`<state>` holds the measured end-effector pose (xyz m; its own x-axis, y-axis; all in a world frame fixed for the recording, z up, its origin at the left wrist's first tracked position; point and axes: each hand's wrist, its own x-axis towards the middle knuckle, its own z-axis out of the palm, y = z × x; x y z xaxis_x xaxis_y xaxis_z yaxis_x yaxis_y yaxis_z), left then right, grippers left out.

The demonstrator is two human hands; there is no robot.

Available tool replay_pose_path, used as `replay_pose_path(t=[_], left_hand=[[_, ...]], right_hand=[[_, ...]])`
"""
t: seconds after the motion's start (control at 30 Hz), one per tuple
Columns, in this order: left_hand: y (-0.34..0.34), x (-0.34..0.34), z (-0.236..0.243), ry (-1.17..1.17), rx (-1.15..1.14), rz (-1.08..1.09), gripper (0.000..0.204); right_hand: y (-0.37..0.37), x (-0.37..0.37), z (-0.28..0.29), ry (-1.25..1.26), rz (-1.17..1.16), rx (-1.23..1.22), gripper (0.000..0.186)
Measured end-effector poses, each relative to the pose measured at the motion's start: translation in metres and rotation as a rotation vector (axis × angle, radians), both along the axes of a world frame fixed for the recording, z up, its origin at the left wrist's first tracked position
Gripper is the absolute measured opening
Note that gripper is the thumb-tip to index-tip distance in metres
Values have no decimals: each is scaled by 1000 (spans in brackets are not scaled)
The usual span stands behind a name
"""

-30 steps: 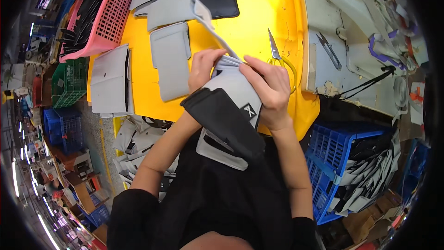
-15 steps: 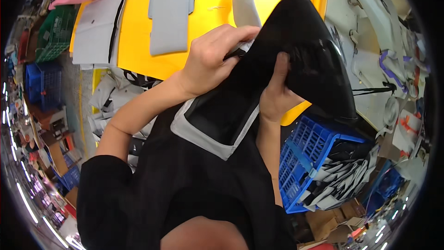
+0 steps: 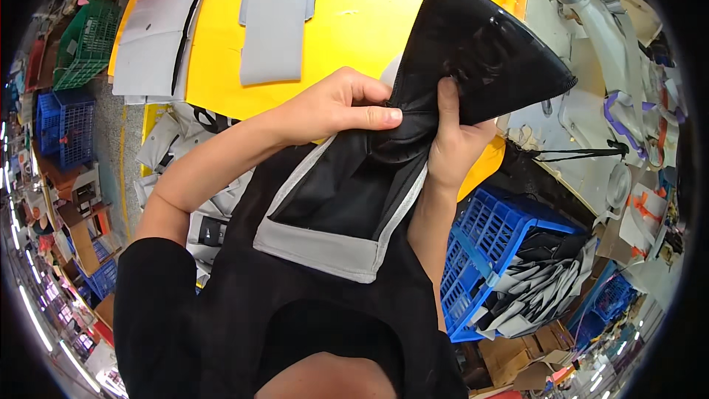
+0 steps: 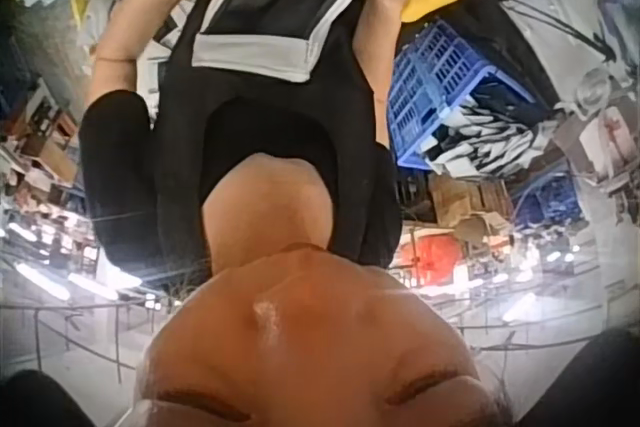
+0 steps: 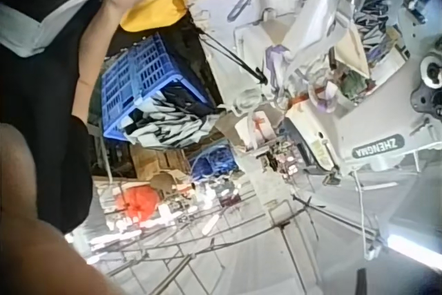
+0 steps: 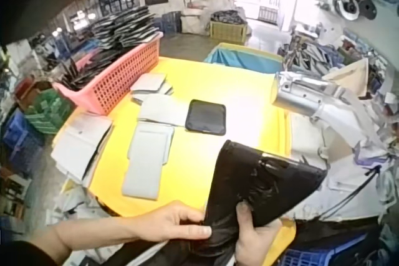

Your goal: Assembling and sewing components of a leather case using an industrial sewing machine.

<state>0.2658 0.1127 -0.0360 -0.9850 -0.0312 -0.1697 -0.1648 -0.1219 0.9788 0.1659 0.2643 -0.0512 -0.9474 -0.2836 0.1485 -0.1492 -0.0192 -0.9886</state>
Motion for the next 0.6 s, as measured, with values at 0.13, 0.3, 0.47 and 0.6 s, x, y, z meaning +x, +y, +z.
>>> replay_pose_path(t=[0.13, 0.3, 0.47, 0.6], left_hand=[[-2, -5, -2, -56, 74, 13, 36], [-7, -8, -1, -89, 80, -7, 32], [-15, -8, 6, 159, -212, -110, 21], [-13, 8, 14, 220, -782, 32, 17]], right_hand=[[-2, -6, -1, -14, 31, -14, 27], [-4, -11, -4, -12, 43, -15, 28], [0, -13, -2, 36, 20, -6, 25], [14, -12, -8, 140, 163, 79, 19]])
